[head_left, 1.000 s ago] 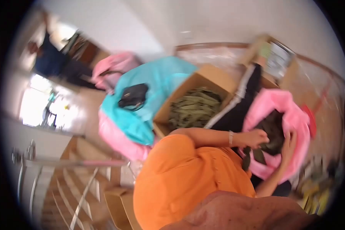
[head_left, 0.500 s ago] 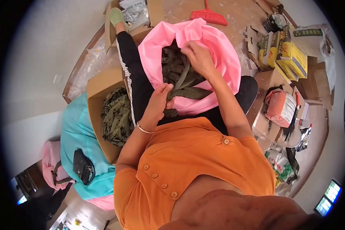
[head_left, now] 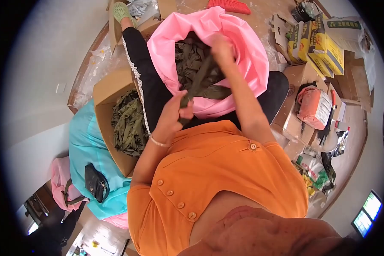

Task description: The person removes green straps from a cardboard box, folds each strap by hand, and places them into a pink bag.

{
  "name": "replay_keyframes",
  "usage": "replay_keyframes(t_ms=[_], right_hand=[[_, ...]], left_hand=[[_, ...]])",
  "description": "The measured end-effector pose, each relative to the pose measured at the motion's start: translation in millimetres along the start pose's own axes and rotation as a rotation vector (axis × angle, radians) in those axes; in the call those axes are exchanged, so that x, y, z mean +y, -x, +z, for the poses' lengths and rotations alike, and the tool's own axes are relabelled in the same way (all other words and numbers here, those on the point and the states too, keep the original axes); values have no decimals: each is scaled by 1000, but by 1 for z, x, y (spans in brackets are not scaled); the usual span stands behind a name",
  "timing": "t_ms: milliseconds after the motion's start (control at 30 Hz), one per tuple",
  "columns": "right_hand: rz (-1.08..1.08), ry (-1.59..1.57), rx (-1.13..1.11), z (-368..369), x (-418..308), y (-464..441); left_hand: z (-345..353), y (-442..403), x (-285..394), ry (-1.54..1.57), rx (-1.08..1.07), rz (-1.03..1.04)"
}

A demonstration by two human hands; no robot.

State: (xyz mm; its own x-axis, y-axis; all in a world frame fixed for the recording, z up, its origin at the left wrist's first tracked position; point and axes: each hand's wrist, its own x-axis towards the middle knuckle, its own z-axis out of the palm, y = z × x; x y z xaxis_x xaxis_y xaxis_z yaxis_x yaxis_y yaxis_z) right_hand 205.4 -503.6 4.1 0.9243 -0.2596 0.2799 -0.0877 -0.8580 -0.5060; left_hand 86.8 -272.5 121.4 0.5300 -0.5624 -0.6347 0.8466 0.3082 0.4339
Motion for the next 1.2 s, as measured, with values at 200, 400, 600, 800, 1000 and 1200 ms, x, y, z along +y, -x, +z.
replay_keyframes(t_ms=[200, 400, 600, 800, 1000, 1200], right_hand=[[-386, -118, 12, -29, -2, 7], [-434, -731, -473, -87, -68, 37], [-439, -559, -644, -82, -80, 39], [-513, -65, 37, -41, -37, 23], [299, -475, -98, -66, 78, -16], [326, -924, -294, -59, 7, 13]], left_hand=[[-8, 12, 2, -74, 60, -33], [7, -7, 3, -243, -113, 56], [-7, -16, 4, -683, -14, 353], [0, -5, 11, -916, 94, 294], [-50, 17, 6, -824, 86, 284], [-31, -26, -3, -658, 165, 524]])
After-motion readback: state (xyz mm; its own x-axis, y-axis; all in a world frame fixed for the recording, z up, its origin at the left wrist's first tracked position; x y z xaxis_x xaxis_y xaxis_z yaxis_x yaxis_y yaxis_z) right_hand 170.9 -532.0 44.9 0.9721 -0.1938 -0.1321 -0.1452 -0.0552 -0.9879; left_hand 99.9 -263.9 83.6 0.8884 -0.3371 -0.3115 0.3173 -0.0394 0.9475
